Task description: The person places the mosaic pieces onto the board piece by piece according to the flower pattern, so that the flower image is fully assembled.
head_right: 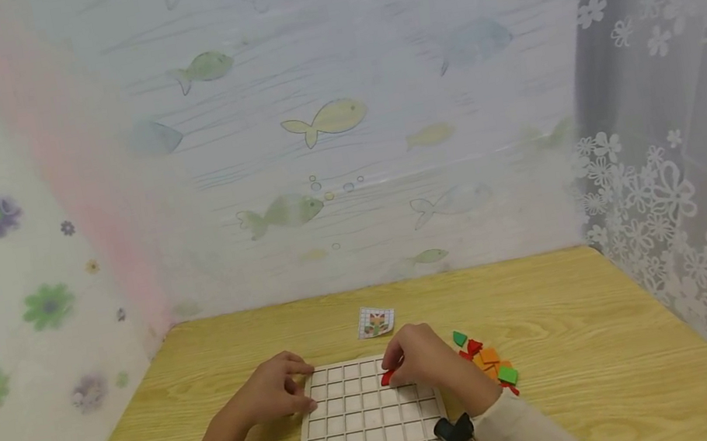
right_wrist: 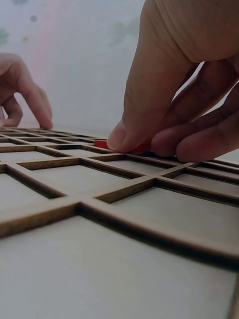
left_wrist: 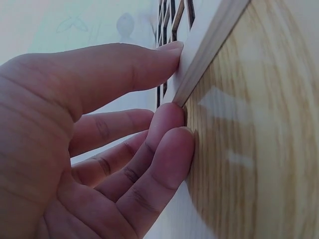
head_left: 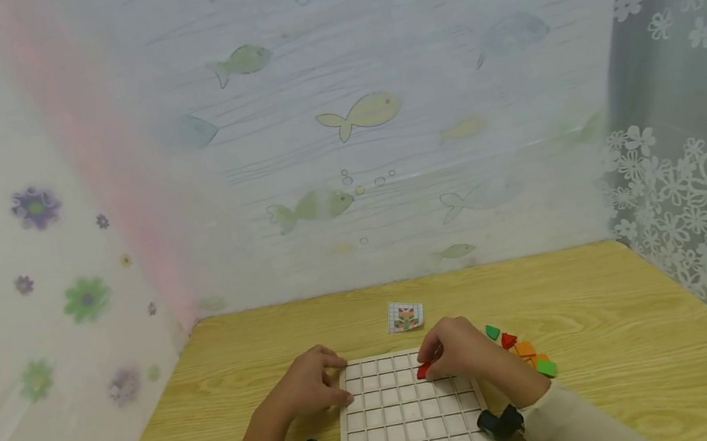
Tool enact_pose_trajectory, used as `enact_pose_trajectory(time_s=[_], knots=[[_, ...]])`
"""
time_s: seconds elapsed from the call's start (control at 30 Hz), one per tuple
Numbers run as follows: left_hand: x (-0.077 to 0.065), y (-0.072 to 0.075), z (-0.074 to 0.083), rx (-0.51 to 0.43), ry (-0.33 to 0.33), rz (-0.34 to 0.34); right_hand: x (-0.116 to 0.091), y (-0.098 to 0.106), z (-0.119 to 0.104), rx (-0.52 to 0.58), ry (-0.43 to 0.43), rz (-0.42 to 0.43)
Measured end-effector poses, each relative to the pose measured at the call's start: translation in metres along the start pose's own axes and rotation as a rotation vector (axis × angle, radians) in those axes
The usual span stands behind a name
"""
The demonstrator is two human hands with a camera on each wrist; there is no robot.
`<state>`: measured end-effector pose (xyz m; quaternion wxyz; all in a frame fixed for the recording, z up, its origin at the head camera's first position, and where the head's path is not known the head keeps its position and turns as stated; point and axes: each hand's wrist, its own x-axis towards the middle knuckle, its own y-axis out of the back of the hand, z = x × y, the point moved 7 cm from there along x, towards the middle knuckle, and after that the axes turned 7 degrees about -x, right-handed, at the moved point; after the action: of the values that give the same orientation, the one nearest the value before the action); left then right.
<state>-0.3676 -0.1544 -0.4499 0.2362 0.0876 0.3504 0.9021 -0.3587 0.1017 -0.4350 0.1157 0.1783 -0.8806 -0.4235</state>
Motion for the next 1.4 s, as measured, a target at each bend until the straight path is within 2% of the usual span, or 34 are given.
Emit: enact_pose_trajectory(time_s=[0.33,0.87,1.4], knots=[[-0.0008,0.0011,0.0008,-0.017,0.001,-0.001,-0.0008,-0.0022,-0.0028,0.016,-0.026,-0.011],[-0.0033,0.0014,0.0068,-0.031,-0.002,-0.009,-0.0008,-0.0024,-0.0044,0.002,-0.019,-0.019],[-0.0027,0.0023,0.0035,-0.031,-0.006,-0.014,-0.001,-0.0021,-0.0045,0.021,0.0,-0.029]])
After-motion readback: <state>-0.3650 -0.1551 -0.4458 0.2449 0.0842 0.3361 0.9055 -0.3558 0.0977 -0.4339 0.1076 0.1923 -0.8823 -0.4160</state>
